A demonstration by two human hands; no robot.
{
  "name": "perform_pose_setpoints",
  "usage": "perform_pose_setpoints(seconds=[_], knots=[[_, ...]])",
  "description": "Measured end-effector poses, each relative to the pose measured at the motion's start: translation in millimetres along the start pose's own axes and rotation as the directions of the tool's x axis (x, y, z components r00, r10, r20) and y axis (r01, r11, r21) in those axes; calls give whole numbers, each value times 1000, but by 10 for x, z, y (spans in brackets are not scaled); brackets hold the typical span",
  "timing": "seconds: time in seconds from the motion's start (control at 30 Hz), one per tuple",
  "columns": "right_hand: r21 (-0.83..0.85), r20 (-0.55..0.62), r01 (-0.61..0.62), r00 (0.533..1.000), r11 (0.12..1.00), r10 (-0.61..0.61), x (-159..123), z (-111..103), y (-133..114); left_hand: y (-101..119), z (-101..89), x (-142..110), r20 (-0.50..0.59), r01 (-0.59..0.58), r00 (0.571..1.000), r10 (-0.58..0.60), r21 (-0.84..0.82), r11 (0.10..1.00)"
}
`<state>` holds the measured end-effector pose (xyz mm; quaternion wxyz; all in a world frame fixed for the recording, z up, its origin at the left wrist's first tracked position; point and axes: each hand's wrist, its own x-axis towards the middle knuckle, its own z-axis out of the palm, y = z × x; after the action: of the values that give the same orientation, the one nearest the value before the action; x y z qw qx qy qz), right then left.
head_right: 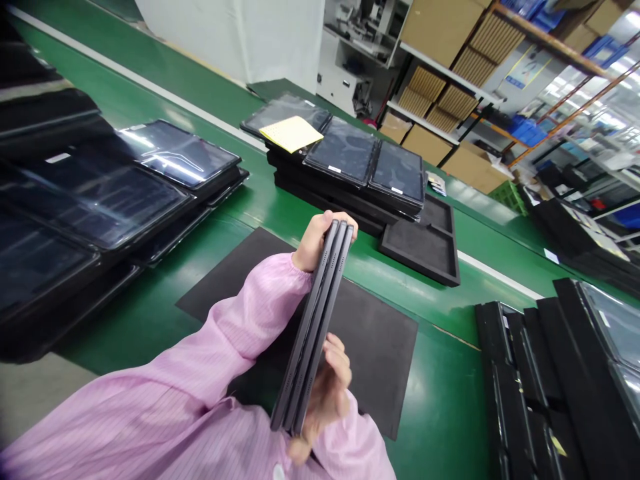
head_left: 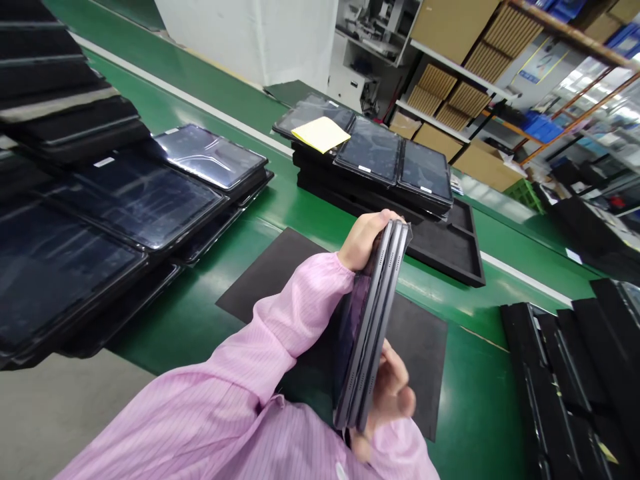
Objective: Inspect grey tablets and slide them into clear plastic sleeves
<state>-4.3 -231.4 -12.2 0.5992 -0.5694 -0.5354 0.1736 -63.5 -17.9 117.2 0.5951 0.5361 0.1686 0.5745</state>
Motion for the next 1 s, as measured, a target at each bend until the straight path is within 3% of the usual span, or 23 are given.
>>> perform_pose_setpoints(seconds=[0.03,0.1,0.13,0.2,0.33,0.4,0.53,1.0], knots=[[63,-114,137,985,989,-129,89,-45,-96,5,3,-2,5,-7,1000,7,4,1000],[110,-346,397,875,911,-340,311,-149,-313,10,12,-4,19,-11,1000,11,17,1000],[99,-374,447,845,889,-383,435,-196,-424,13,17,-8,26,-8,1000,8,24,1000],[29,-343,397,866,917,-364,680,-257,-626,26,32,-23,41,-9,999,7,31,999],[31,-72,106,992,994,-104,1039,-225,-863,97,64,-88,78,-47,996,45,31,998],[80,66,14,998,997,-20,1129,-184,-883,144,77,-127,108,-68,992,64,42,997],[156,238,-37,971,987,-1,1184,-185,-813,208,101,-185,152,-133,981,118,97,986],[127,265,-46,964,991,11,1161,-299,-773,231,130,-236,168,-188,973,156,194,963]])
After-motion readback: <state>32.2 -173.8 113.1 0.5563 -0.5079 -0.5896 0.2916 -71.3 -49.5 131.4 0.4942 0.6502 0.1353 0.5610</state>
